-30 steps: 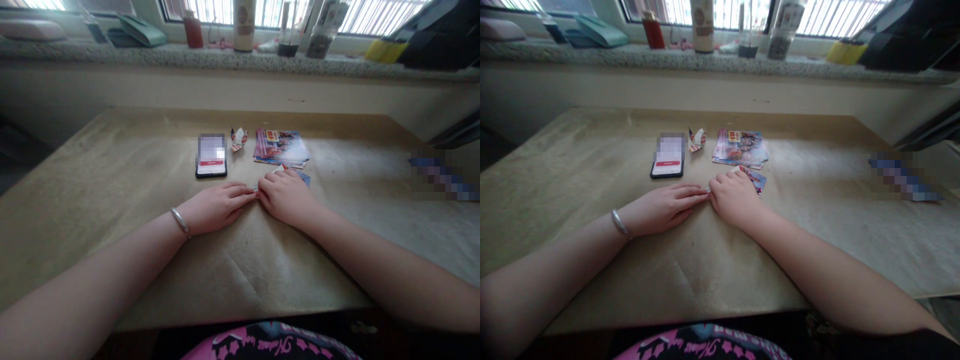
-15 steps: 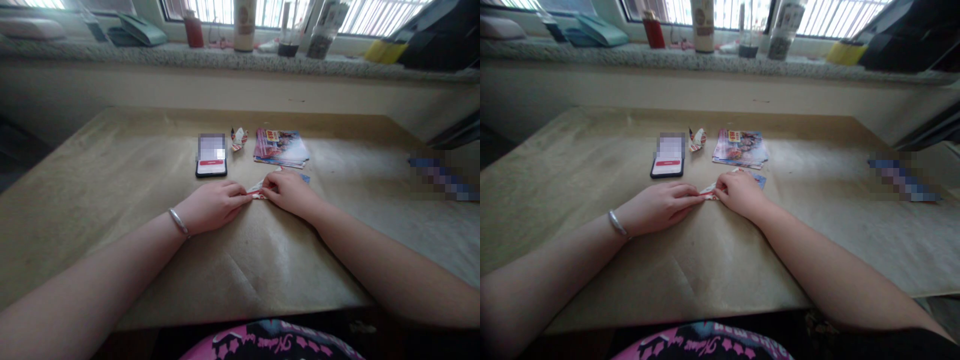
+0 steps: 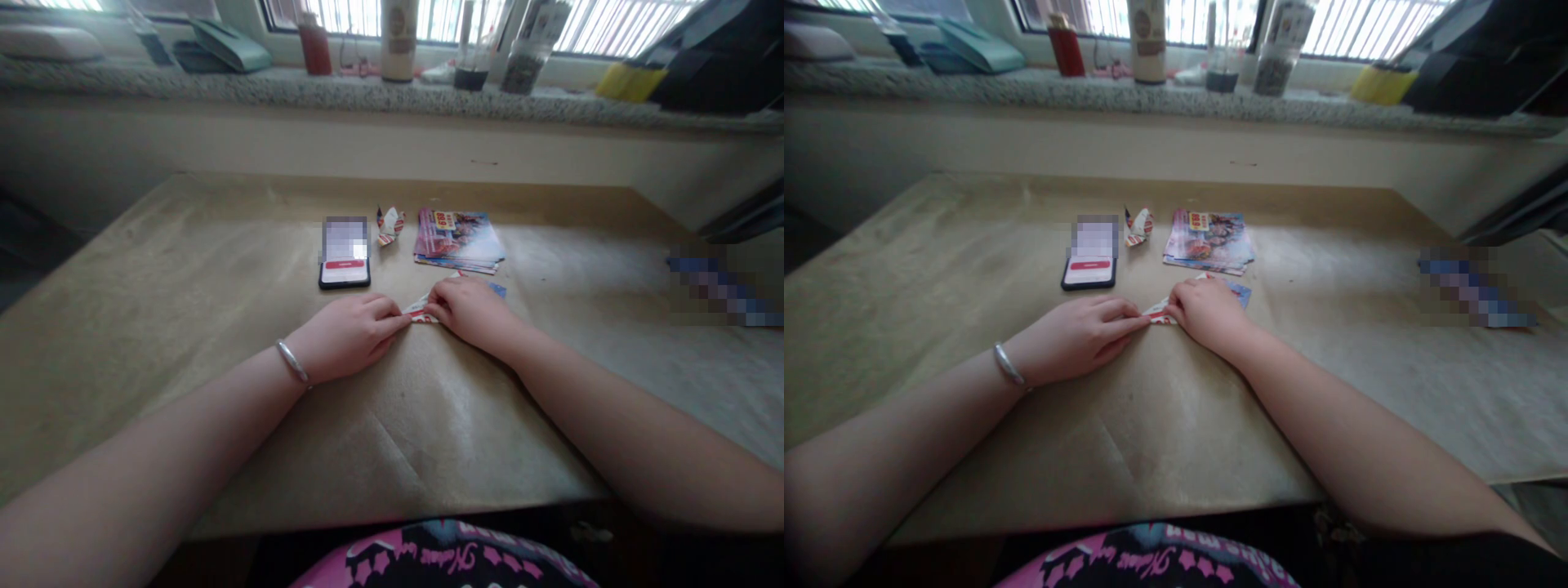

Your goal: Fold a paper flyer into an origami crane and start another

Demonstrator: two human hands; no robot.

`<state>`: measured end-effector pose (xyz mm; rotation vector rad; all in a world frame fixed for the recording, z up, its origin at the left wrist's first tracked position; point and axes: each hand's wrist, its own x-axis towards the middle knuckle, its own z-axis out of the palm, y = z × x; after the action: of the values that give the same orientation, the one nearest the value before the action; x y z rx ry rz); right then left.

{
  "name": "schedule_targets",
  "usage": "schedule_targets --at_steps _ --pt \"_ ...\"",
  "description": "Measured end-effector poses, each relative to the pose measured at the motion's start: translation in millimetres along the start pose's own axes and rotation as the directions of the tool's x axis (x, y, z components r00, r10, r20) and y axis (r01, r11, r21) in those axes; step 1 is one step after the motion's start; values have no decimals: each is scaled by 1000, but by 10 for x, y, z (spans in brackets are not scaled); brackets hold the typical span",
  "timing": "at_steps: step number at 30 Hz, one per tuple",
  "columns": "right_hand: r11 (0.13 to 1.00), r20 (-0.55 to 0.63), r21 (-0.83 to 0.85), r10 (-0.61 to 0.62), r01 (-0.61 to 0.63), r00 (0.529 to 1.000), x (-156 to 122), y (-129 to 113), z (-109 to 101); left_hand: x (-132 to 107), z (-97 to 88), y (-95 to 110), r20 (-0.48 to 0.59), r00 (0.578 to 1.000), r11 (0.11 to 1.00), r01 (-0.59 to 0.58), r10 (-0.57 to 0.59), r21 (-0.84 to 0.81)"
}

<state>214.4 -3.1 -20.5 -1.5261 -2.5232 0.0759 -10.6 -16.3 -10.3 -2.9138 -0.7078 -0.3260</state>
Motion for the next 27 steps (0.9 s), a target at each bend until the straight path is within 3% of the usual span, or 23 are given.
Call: schedule_targets --at_steps 12,18,27 --pt "995 -10 -95 -40 39 999 8 -4 11 26 -46 -20 86 992 992 -95 88 87" --pt "974 -4 -214 -82 79 997 -17 -76 -54 28 -24 -27 110 992 991 -74 62 108" --pt "971 -39 -233 -69 59 997 -69 -231 -54 18 6 -56 50 994 991 -99 95 90"
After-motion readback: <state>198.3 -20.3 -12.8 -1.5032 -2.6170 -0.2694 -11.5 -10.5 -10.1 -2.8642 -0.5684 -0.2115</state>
